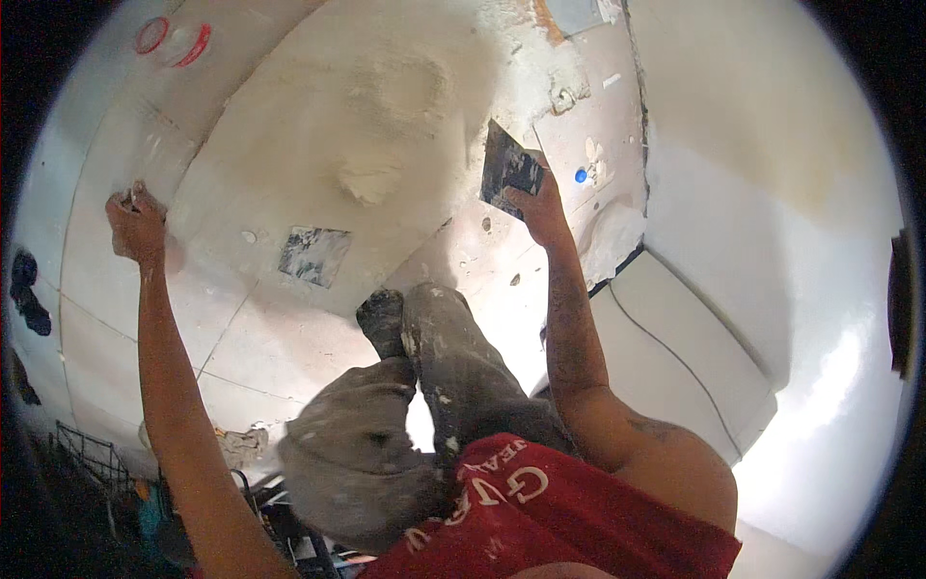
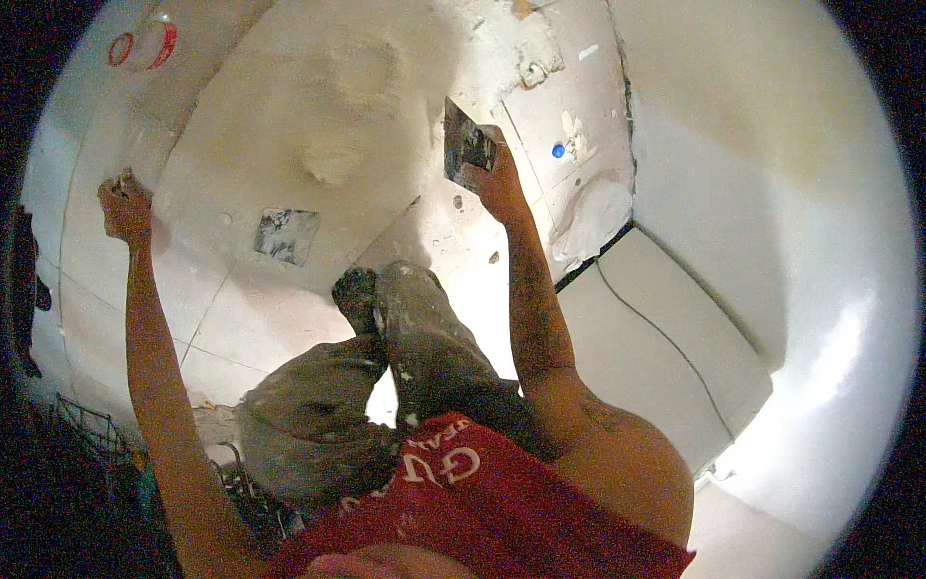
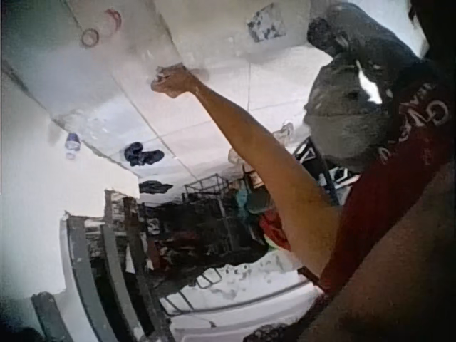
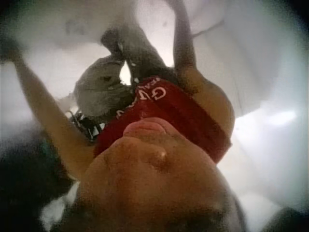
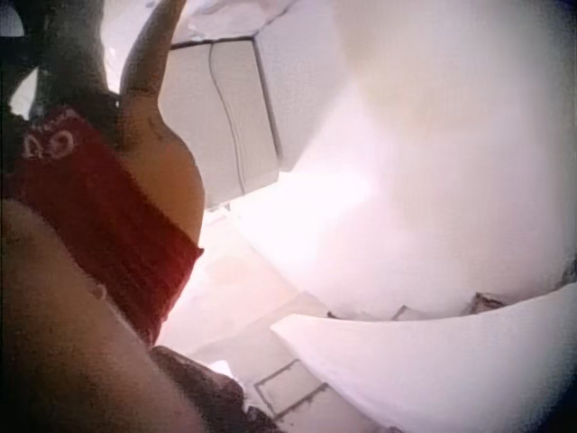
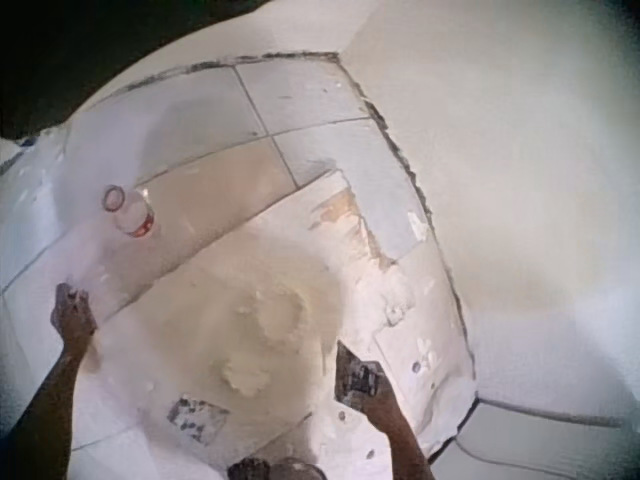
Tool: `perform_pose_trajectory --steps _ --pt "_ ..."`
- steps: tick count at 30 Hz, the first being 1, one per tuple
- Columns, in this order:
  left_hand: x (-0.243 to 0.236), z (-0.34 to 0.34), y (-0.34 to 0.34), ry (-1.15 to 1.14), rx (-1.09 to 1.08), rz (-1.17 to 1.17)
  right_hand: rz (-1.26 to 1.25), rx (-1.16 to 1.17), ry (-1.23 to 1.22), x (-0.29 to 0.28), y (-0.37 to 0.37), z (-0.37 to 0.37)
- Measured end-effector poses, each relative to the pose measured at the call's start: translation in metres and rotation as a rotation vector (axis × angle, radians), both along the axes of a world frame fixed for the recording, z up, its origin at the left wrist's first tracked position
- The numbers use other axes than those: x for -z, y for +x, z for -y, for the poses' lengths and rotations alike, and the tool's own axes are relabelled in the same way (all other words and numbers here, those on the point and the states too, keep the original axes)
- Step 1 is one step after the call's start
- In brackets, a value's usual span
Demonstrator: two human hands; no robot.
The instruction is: Patch a hole in the wall using joint compound and putty knives.
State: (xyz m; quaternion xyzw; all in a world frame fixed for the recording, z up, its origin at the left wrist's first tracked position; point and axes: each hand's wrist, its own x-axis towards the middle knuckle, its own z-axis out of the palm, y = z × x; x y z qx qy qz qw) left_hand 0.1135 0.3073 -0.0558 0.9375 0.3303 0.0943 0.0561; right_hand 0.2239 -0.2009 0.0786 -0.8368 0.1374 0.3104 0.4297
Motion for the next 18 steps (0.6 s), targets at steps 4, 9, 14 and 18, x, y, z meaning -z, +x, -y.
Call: perform_pose_trajectory --steps 4,9,14,18 --pt "-0.009 0.006 0.002 -0.151 -0.062 -0.088 -0.09 0.077 0.227 0.014 0.014 -0.002" --pt "-0.008 0.009 0.01 -0.102 -0.011 0.02 -0.175 0.248 -0.032 0.004 0.039 0.01" --pt "-0.015 0.012 0.007 -0.148 -0.079 -0.048 -0.349 0.547 0.656 -0.009 0.034 -0.003" --pt "-0.011 0.008 0.005 -0.088 -0.057 -0.067 -0.346 0.579 0.679 0.0 0.01 0.002"
